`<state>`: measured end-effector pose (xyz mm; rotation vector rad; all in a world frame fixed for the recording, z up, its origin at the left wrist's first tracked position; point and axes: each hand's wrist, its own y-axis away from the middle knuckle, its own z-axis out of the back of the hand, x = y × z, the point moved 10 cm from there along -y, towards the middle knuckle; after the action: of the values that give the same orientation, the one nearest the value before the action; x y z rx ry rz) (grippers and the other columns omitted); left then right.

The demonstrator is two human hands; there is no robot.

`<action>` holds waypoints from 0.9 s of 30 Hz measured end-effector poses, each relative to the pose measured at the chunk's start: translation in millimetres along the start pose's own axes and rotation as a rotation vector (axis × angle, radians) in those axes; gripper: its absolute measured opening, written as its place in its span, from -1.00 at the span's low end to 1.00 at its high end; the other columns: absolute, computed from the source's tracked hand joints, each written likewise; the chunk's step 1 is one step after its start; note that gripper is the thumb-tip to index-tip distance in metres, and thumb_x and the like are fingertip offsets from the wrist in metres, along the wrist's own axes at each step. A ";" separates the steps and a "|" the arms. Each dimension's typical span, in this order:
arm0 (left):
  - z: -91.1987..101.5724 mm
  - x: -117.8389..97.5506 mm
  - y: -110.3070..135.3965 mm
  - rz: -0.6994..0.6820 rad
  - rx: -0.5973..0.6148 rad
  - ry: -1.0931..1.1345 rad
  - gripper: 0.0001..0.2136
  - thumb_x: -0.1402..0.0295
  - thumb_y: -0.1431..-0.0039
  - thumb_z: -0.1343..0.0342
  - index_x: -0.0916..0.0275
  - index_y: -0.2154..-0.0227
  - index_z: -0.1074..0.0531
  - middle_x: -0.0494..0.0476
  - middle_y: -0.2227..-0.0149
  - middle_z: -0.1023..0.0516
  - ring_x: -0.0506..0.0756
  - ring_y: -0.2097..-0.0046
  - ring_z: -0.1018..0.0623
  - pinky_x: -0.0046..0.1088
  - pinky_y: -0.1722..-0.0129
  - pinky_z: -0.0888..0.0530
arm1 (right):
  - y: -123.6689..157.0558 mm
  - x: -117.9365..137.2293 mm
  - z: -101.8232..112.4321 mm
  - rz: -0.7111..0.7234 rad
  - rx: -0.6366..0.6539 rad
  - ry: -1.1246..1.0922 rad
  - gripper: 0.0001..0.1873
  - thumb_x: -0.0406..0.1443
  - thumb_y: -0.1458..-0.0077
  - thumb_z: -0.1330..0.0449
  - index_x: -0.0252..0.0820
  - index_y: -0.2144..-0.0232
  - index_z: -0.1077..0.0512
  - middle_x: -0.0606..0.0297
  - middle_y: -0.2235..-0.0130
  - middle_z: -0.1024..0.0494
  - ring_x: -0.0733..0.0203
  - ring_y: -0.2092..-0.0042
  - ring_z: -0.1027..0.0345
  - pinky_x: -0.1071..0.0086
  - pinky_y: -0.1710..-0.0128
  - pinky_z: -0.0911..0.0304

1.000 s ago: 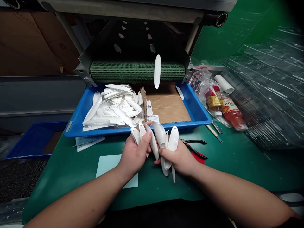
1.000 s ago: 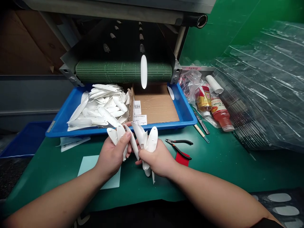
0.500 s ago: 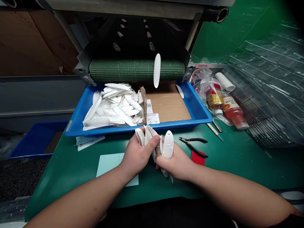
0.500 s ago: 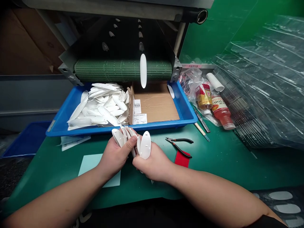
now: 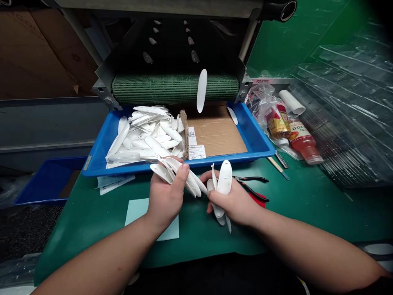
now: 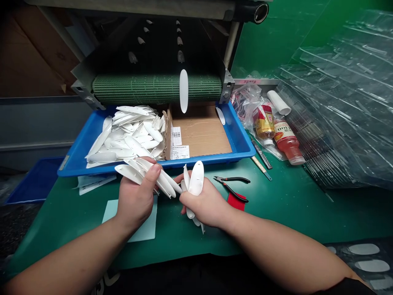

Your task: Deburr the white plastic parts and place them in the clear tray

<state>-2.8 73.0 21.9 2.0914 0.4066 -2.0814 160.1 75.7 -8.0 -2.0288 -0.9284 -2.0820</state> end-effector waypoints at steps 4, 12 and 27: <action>-5.1 -1.9 -0.1 -0.021 0.078 -0.046 -0.70 0.15 -0.32 -0.23 0.18 0.00 -0.44 0.01 0.31 -0.46 0.00 0.38 -0.44 -0.50 0.35 -0.42 | -3.1 -0.7 15.8 0.016 -0.110 -0.018 -0.67 -0.29 0.09 -0.24 -0.11 0.19 -0.41 0.39 0.40 -0.54 0.11 0.43 -0.56 0.42 0.53 -0.33; -45.4 -1.2 16.1 -0.033 0.476 -0.407 -0.72 0.29 -0.24 -0.29 0.08 0.02 -0.43 -0.02 0.20 -0.57 0.05 0.27 -0.53 -0.46 0.27 -0.45 | 1.4 19.4 33.3 0.241 -0.251 0.026 -0.71 -0.19 -0.08 -0.36 -0.14 0.13 -0.53 0.30 0.25 -0.58 0.15 0.21 -0.49 0.34 0.22 -0.38; -51.7 -6.0 16.4 -0.359 0.460 -0.625 -0.57 0.26 -0.42 -0.07 0.19 -0.28 -0.29 0.18 -0.20 -0.48 0.16 -0.23 -0.46 -0.29 -0.23 -0.40 | 5.3 25.1 45.0 0.371 -0.376 0.038 -0.74 -0.14 -0.09 -0.45 -0.17 0.29 -0.56 0.27 0.31 -0.62 0.16 0.28 -0.49 0.31 0.24 -0.41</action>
<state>51.5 72.7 27.4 1.4770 0.2297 -3.1285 199.2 101.4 14.3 -2.1071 -0.1338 -2.1879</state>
